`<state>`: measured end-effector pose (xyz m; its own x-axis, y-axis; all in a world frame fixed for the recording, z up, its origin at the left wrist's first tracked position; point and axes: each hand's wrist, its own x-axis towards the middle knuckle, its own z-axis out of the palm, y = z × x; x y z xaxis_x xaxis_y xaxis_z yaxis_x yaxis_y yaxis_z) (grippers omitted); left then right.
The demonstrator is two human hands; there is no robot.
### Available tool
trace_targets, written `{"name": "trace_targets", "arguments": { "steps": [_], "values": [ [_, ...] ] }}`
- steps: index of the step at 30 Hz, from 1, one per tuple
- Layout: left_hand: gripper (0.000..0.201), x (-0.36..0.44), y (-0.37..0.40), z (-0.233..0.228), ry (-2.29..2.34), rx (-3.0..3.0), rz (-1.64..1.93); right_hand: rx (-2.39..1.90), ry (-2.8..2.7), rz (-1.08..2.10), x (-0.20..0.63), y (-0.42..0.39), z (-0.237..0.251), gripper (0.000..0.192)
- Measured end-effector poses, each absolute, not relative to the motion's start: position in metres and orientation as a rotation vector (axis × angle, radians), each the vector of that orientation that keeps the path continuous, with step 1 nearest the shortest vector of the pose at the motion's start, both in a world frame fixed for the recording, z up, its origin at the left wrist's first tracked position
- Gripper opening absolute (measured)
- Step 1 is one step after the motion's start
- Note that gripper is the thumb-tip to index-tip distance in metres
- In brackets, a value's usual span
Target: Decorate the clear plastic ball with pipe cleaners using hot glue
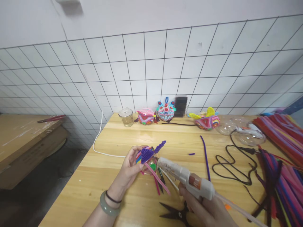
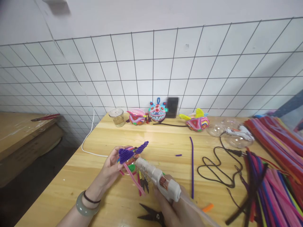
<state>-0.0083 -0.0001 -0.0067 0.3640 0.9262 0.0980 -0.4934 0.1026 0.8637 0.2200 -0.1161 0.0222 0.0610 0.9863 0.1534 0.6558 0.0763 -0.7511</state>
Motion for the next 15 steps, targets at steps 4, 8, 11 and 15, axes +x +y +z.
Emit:
{"name": "trace_targets", "arguments": {
  "steps": [4,8,11,15],
  "values": [
    [0.043,-0.0084,-0.0004,-0.0064,0.565,0.986,1.128,-1.638,-1.68,0.595,0.2193,-0.1144,0.0233,0.026],
    [0.044,-0.008,-0.0009,-0.007,0.571,0.983,1.122,-1.62,-1.663,0.582,0.2164,-0.1157,0.0248,0.028],
    [0.044,-0.0082,-0.0008,-0.0084,0.565,0.981,1.124,-1.643,-1.64,0.6,0.2152,-0.1163,0.0248,0.031],
    [0.045,-0.0084,0.0003,-0.0109,0.552,0.971,1.122,-1.7,-1.586,0.649,0.2155,-0.1164,0.0225,0.032]
  ]
}}
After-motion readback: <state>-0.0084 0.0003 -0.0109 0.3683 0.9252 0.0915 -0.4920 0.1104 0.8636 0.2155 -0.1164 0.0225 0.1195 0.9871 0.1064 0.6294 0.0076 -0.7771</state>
